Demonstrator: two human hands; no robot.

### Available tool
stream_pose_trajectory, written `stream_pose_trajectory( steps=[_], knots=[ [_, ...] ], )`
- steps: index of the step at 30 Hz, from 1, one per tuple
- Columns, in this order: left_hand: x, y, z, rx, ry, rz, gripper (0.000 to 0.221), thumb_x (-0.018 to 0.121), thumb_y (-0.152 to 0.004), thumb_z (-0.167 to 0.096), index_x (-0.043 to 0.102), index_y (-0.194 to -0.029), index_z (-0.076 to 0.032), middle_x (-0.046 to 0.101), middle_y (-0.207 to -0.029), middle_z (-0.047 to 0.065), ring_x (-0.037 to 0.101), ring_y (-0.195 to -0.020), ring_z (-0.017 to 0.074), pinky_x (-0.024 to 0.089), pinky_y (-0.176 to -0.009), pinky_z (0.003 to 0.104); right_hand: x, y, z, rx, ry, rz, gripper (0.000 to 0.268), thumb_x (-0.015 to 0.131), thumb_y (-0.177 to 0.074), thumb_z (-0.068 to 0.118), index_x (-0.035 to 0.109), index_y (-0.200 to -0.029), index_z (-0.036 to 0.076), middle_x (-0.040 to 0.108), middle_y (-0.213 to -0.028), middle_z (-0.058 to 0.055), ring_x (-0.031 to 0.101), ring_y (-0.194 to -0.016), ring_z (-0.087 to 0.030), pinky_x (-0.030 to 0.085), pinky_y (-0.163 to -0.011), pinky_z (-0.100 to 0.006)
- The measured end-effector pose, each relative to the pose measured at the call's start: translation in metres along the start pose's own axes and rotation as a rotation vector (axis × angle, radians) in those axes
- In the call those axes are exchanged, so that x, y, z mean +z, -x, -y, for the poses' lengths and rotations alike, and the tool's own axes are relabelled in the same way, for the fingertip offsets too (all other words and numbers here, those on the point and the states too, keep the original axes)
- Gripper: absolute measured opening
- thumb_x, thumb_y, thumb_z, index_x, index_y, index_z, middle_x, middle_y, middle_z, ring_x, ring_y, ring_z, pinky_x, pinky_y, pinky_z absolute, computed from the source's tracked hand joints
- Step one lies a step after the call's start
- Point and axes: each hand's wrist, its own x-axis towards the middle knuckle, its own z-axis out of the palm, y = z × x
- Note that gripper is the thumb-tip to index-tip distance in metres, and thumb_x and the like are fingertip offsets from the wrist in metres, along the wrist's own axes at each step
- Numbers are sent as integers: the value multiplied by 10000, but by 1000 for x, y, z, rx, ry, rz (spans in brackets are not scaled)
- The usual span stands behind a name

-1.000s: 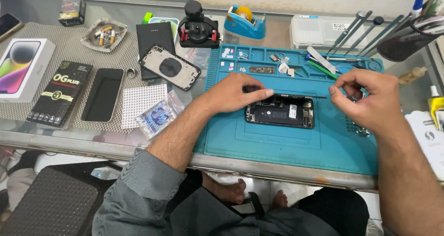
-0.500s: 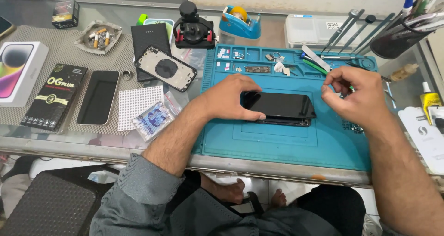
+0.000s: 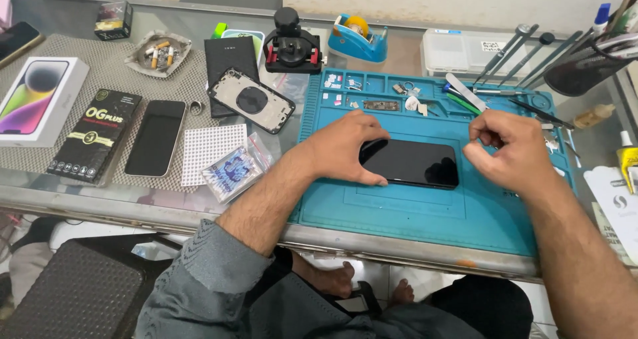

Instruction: Disassembling a smartphone by prying off the back cover and inspecting internal components on a repair bench.

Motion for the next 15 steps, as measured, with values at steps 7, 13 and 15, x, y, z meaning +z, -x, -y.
stream_pose_trajectory(
  steps=[7,13,15],
  knots=[
    [-1,-1,0,16,0,-7,896,841,-676,-673,671,-1303,-56,641,-1215,90,540,-1188,287,491,-985,418,-1,0,7,-42,65,-15,152,628,-801,-1,692,-920,70,493,-715,-6,387,-636,-134,357,-649,-295],
    [1,-2,5,54,4,-8,943,828,-645,-715,675,-1299,-53,632,-1221,94,552,-1170,292,475,-1014,433,-4,-8,14,-181,362,107,80,740,-956,227,715,-904,171,613,-741,27,628,-741,-159,485,-649,-333],
    [1,-2,4,37,5,-4,953,838,-631,-710,676,-1298,-49,627,-1202,88,552,-1131,274,486,-979,410,-5,-15,3,-111,439,142,95,737,-941,272,716,-891,194,609,-749,54,650,-783,-154,497,-659,-335]
  ],
)
